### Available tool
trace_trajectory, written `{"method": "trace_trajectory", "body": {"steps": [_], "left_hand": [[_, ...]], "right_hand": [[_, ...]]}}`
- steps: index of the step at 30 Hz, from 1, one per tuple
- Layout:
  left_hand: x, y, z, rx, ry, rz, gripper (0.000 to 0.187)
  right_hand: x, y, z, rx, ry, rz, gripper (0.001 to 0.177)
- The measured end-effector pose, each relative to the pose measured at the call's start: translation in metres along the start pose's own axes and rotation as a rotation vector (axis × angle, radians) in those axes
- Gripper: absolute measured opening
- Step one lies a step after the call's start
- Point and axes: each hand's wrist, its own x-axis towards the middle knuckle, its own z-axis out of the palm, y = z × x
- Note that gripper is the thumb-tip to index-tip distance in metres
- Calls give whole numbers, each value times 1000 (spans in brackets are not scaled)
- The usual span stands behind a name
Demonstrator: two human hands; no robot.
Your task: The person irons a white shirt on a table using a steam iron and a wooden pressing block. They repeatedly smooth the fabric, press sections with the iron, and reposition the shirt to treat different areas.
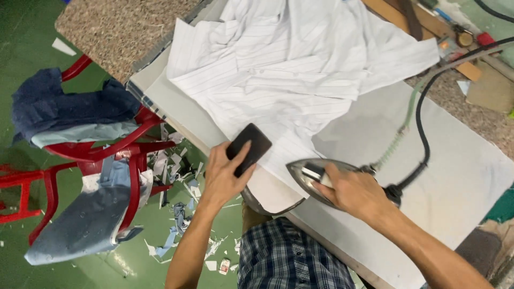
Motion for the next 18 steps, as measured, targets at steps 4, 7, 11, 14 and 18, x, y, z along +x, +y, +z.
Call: {"method": "trace_trajectory", "body": {"steps": [4,7,11,14,18], "left_hand": [[32,67,63,326,-590,141,63],[40,138,127,230,-588,494,64],[37,192,247,178,-618,697,64],[47,200,238,157,-555,791,58],[78,160,102,61,-773,464,52]], "right_hand": [[-53,86,119,146,158,218,55],[-90,105,174,333,51,472,52],[-105,111,216,396,125,560,59],[-102,106,224,424,180,559,63],[-86,94,202,525,241,561,68]]}}
